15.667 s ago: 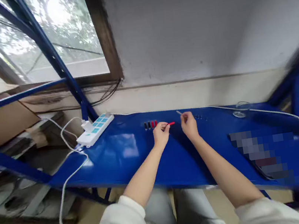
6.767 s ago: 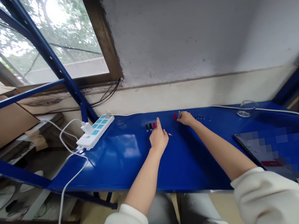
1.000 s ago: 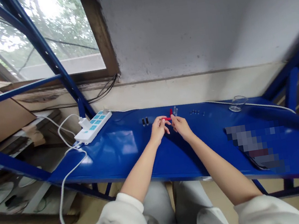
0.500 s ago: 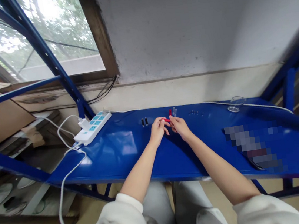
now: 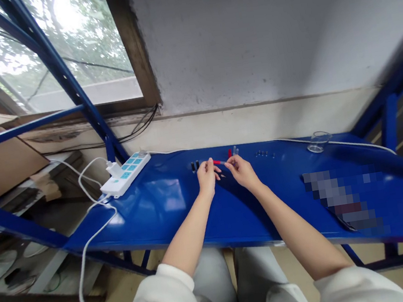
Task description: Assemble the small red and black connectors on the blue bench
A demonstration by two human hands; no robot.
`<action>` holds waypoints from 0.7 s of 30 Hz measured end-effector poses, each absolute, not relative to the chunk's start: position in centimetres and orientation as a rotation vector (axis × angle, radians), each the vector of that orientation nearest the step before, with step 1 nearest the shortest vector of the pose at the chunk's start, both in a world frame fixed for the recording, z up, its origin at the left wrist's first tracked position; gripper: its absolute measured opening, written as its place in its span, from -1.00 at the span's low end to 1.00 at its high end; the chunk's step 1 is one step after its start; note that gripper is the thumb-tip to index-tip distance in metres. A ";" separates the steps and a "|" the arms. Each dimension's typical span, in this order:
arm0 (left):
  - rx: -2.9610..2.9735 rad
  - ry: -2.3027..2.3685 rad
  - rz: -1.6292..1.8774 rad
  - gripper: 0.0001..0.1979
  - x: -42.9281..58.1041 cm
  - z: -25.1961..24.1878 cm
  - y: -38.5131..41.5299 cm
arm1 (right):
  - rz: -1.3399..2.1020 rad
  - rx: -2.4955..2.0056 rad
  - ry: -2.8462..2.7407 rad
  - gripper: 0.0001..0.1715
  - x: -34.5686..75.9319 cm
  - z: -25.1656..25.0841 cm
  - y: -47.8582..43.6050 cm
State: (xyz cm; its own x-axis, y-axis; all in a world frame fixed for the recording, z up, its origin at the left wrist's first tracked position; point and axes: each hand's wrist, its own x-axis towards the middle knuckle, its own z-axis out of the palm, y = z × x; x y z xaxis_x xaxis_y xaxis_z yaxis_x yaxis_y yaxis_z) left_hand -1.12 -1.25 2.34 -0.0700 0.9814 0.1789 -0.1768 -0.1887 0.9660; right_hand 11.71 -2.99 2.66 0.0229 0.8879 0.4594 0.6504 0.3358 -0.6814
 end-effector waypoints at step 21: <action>1.340 0.998 1.367 -0.63 -1.0 2.2 -1.5 | 0.717 -1.160 -1.653 -0.73 11.4 2.2 -2.5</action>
State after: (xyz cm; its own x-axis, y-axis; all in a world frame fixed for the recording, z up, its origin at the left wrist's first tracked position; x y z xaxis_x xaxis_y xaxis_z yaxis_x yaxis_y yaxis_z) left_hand -0.97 -1.51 2.21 0.0439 0.9730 0.2265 -0.0806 -0.2225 0.9716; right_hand 11.42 -2.51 2.22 -0.0899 0.9250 0.3692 0.3629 0.3756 -0.8528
